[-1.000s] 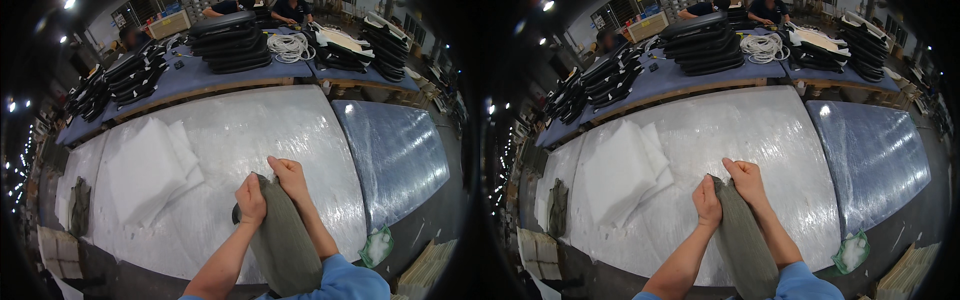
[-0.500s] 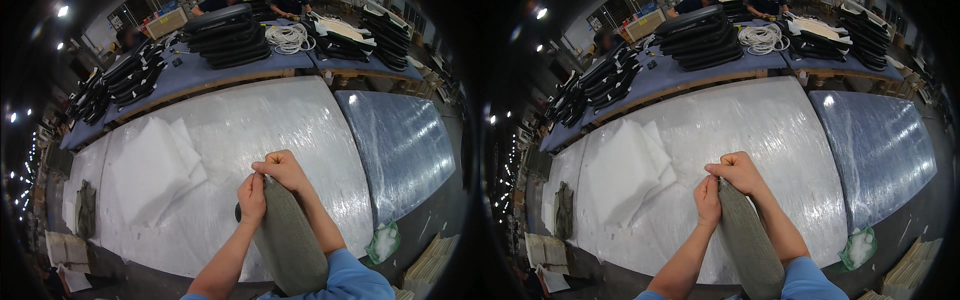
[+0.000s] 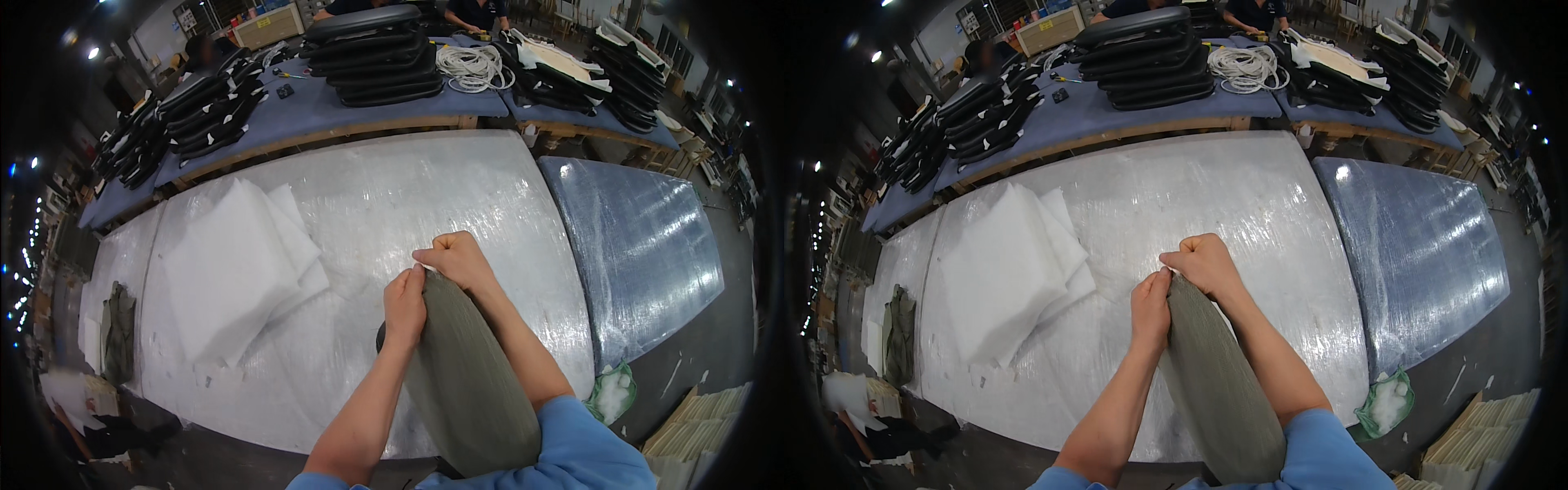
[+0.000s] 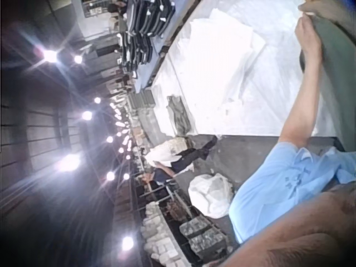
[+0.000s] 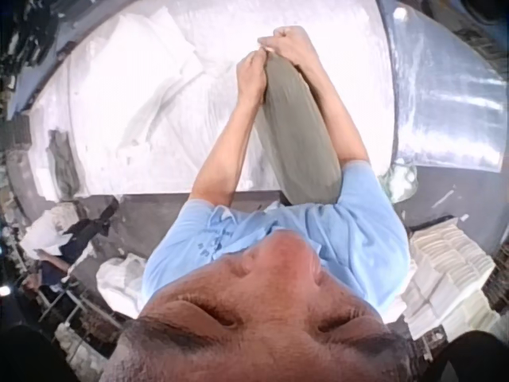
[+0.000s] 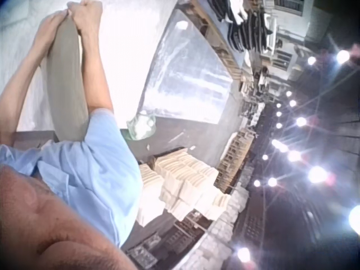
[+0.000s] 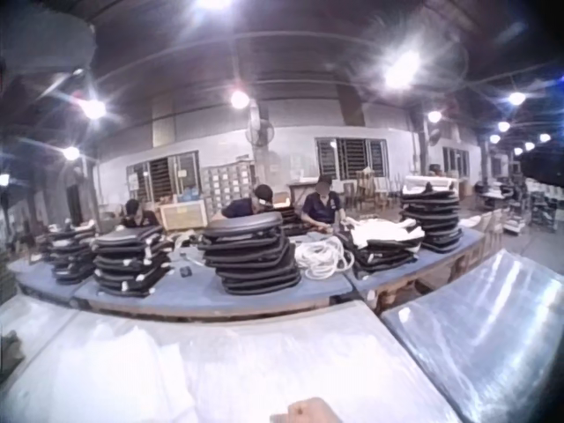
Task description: The person repeatedly folds a single piece of gray fabric on a plastic-covered workbench. They align the edges, fold the fabric in half, and smooth it with their hands. The person repeats this folding and smoothing process multiple times throughout the clip.
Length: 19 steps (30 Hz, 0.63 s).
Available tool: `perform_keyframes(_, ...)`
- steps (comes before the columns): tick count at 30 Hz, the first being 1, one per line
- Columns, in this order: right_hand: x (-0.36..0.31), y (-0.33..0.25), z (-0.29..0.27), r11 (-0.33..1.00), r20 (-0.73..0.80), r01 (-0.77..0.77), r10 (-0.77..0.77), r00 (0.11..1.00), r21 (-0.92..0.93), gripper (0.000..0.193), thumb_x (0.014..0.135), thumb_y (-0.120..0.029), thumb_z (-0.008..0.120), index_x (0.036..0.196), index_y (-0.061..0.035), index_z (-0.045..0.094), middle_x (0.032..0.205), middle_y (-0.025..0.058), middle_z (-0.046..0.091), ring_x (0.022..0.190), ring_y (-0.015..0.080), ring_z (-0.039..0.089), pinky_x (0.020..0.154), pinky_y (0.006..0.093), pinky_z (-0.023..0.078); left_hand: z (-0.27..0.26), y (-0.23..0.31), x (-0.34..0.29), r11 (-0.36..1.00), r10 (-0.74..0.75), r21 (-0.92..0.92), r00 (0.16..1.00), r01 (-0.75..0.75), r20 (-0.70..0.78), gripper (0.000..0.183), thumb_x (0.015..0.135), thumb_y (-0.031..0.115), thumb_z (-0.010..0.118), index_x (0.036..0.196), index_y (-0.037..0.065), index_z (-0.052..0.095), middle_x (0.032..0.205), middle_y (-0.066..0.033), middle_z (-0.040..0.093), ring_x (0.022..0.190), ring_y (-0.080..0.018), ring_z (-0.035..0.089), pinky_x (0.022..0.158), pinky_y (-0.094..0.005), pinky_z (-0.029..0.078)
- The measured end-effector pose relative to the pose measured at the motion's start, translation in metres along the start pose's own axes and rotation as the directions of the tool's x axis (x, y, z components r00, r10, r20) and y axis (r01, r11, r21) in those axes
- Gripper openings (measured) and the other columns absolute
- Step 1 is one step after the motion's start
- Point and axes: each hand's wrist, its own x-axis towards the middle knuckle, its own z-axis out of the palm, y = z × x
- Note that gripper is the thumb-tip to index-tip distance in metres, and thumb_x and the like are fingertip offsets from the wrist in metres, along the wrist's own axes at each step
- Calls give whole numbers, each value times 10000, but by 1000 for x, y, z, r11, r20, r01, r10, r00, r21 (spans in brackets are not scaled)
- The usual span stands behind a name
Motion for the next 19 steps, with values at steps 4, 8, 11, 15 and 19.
perform_keyframes(4, 5, 3, 4, 1000, -59, 26, -27, 998, -18, 520, 811, -174, 789, 505, -104, 375, 508, -55, 347, 504, 68, 282, 448, 338, 224, 2, 0, 7, 999, -18, -27, 1000, 18, -8, 355, 1084, 273, 533, 831, 45, 632, 780, 46, 545, 734, -60, 459, 664, -260, 388)
perform_keyframes(8, 4, -1, 10, 999, -107, 40, -41, 993, -18, 490, 800, -220, 783, 509, -73, 418, 500, -9, 388, 492, 106, 327, 469, 357, 279, -3, 10, 4, 996, 70, 66, 997, -68, -32, 365, 1082, 311, 543, 843, 51, 637, 792, 35, 558, 746, -76, 470, 680, -275, 404)
perform_keyframes(11, -1, -10, 29, 996, -123, 84, -86, 989, -26, 465, 793, -277, 773, 521, -27, 490, 493, 51, 451, 486, 146, 392, 496, 384, 350, -20, 13, 0, 996, 73, -56, 996, -76, -56, 377, 1088, 326, 533, 853, 47, 626, 800, 28, 554, 758, -88, 470, 707, -280, 414)
perform_keyframes(15, -12, -17, 51, 988, -159, 150, -152, 976, -25, 467, 810, -274, 775, 517, -36, 501, 494, 41, 463, 493, 130, 388, 495, 372, 346, -46, 26, -12, 946, 183, 288, 977, -146, -107, 417, 1099, 351, 499, 938, -17, 610, 836, -49, 574, 822, -145, 499, 781, -340, 445)
perform_keyframes(19, -25, -18, 57, 989, -200, 129, -141, 970, -72, 415, 814, -317, 769, 548, -45, 604, 539, 92, 597, 508, 171, 506, 536, 372, 429, -45, 47, -47, 878, 384, 398, 889, -267, -250, 407, 1102, 376, 482, 1157, -6, 609, 1042, -119, 628, 976, -193, 558, 909, -371, 457)
